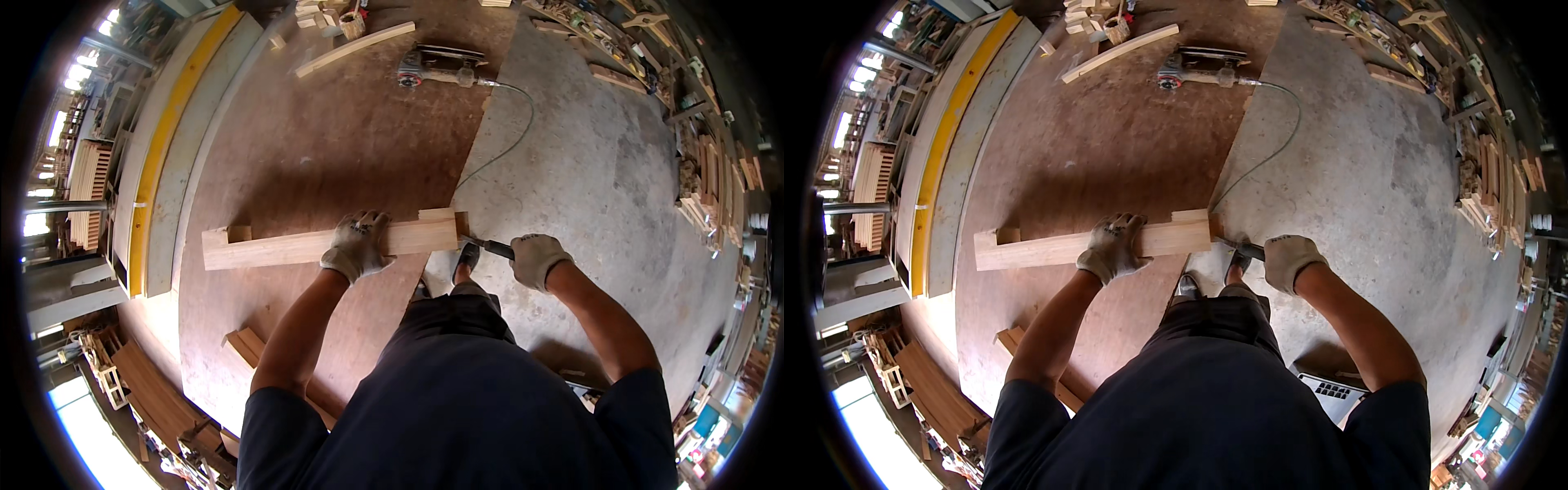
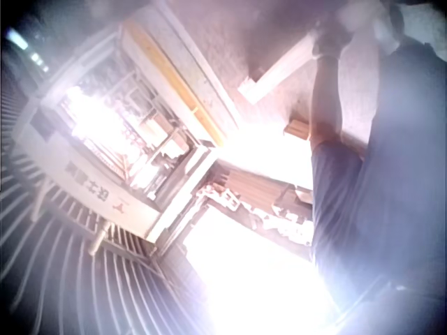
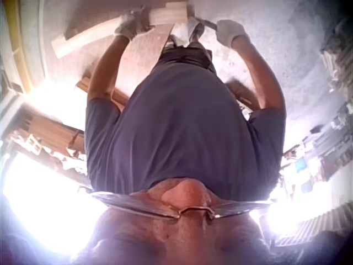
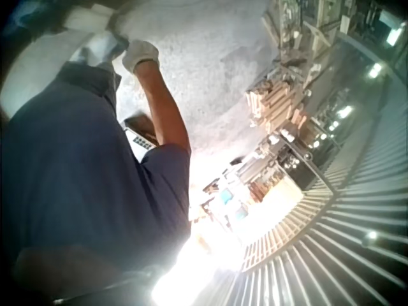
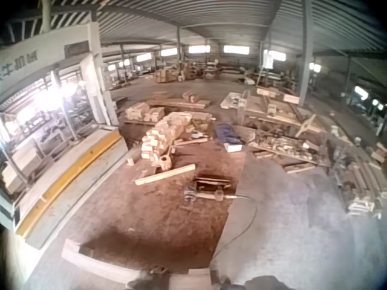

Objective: The person selects wooden frame components from a pile, places them on a workbench, and uses a nail gun to fasten them together. They then apply glue to the joints and press the pieces to assemble the frame.

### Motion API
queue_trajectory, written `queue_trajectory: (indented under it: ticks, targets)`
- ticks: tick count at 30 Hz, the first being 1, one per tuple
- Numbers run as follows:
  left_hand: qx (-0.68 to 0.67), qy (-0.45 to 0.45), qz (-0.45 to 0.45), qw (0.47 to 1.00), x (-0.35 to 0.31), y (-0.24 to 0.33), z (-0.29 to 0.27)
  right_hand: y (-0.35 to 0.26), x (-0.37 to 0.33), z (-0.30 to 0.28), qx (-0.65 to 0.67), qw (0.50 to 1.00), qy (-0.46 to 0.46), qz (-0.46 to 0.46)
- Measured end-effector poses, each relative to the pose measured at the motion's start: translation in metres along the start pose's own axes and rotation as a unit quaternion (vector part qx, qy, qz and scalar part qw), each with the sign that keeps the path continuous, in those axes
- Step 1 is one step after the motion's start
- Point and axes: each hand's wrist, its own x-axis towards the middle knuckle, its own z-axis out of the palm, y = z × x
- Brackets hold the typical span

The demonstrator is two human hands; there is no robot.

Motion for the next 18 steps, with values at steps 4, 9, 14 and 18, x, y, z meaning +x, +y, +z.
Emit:
queue_trajectory:
  ticks: [4, 9, 14, 18]
  targets:
    - [0.004, -0.008, -0.006, 1.000, 0.001, -0.002, 0.004, -0.013, -0.004, -0.029, -0.044, 0.999, -0.023, -0.019]
    - [-0.008, -0.023, -0.019, 1.000, 0.000, 0.002, 0.000, -0.029, 0.005, -0.069, -0.108, 0.991, -0.061, -0.047]
    - [-0.006, -0.058, -0.031, 0.998, 0.005, 0.004, -0.002, -0.027, 0.001, -0.076, -0.127, 0.985, -0.092, -0.072]
    - [0.003, -0.064, -0.033, 0.997, 0.005, 0.008, -0.005, -0.047, -0.006, -0.075, -0.244, 0.962, -0.039, -0.117]
